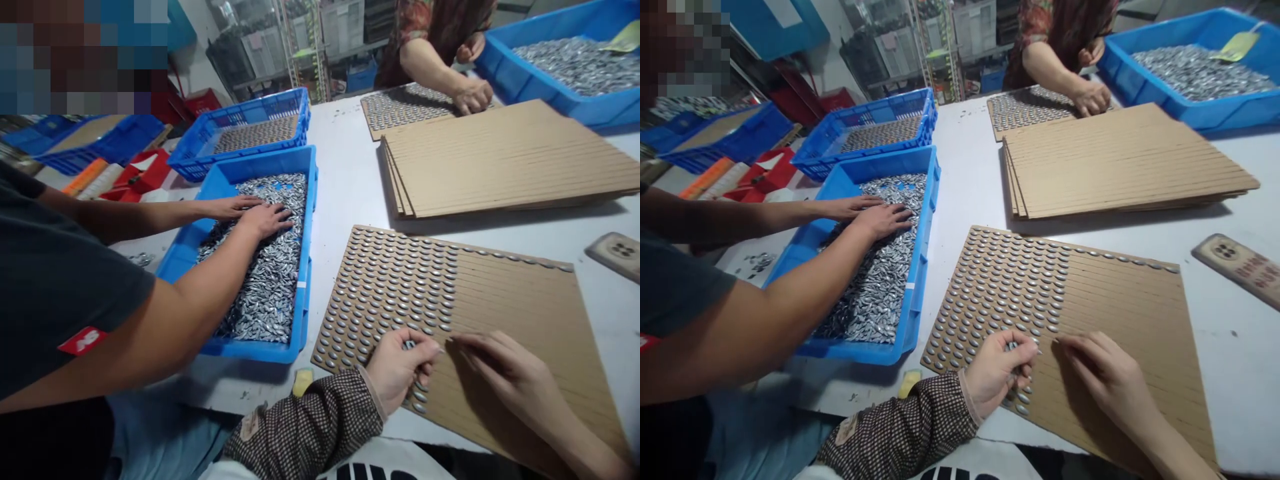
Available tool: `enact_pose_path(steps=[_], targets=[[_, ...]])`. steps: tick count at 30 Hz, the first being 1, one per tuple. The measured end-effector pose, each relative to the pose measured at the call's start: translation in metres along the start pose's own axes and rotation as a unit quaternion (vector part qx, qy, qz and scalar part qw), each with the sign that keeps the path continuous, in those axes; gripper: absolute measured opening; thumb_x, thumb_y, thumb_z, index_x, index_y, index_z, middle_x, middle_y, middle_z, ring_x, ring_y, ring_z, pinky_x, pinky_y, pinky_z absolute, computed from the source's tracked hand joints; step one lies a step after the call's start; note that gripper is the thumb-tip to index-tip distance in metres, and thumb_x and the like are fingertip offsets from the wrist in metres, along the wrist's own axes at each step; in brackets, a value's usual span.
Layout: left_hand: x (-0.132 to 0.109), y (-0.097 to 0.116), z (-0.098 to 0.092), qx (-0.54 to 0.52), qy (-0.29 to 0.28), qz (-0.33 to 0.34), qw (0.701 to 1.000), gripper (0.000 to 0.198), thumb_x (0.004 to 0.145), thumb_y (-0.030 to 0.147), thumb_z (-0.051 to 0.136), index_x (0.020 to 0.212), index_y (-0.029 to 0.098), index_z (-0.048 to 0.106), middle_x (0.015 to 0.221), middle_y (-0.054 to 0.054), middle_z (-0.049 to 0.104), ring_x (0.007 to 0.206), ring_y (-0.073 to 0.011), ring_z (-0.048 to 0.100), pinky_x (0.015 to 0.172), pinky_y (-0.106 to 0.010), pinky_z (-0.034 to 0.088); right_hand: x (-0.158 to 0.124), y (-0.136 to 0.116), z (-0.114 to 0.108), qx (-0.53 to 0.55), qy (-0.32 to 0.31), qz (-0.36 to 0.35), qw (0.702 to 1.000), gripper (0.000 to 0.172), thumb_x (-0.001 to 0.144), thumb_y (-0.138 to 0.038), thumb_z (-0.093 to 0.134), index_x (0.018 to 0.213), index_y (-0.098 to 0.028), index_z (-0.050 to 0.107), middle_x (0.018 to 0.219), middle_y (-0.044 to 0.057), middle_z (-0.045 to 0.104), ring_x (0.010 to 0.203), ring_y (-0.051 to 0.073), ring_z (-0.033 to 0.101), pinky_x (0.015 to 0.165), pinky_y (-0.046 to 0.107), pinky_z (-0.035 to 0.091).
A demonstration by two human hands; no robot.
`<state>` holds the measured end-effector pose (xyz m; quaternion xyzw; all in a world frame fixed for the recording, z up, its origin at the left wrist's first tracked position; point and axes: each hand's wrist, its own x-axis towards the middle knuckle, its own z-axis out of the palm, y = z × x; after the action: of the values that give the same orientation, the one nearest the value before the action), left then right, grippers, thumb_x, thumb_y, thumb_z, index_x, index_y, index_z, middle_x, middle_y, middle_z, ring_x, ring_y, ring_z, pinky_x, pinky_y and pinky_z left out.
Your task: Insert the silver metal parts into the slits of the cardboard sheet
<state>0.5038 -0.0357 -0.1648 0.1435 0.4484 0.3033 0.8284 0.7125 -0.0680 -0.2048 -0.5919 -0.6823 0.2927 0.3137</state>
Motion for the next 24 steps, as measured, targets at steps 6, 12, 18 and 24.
enact_pose_path(steps=[6,12,18,24], targets=[[0.0,0.013,0.0,-0.023,0.023,0.039,0.999,0.031,0.065,0.031,0.08,0.083,0.015,0.059,0.07,0.002,0.057,0.062,-0.0073,0.052,0.051,-0.017,0.038,0.009,-0.006,0.004,-0.045,0.008,-0.07,0.996,0.015,0.093,-0.023,0.052,0.101,-0.023,0.065,0.093,0.007,0.068,0.087,0.021,0.062,0.076,0.035,0.051],[-0.001,0.017,-0.001,-0.03,0.029,0.042,0.998,0.028,0.067,0.027,0.078,0.086,0.015,0.062,0.074,0.0,0.059,0.066,-0.0083,0.054,0.056,-0.018,0.041,0.015,-0.009,0.01,-0.057,0.024,-0.089,0.994,0.017,0.093,-0.022,0.052,0.101,-0.023,0.066,0.094,0.008,0.068,0.086,0.022,0.062,0.074,0.036,0.052],[-0.001,0.016,-0.001,-0.026,0.031,0.029,0.999,0.024,0.068,0.025,0.077,0.085,0.016,0.062,0.074,0.0,0.059,0.067,-0.0086,0.054,0.057,-0.019,0.042,0.013,-0.006,0.014,-0.083,0.016,-0.109,0.991,0.017,0.093,-0.018,0.052,0.103,-0.021,0.065,0.097,0.009,0.066,0.087,0.02,0.06,0.074,0.034,0.05],[0.0,0.016,-0.001,-0.018,0.033,0.02,0.999,0.025,0.067,0.025,0.078,0.086,0.015,0.064,0.074,0.0,0.059,0.067,-0.0087,0.055,0.059,-0.019,0.044,0.01,-0.004,0.017,-0.173,0.034,-0.125,0.976,0.017,0.093,-0.016,0.05,0.099,-0.019,0.066,0.093,0.008,0.066,0.083,0.018,0.059,0.07,0.029,0.048]])
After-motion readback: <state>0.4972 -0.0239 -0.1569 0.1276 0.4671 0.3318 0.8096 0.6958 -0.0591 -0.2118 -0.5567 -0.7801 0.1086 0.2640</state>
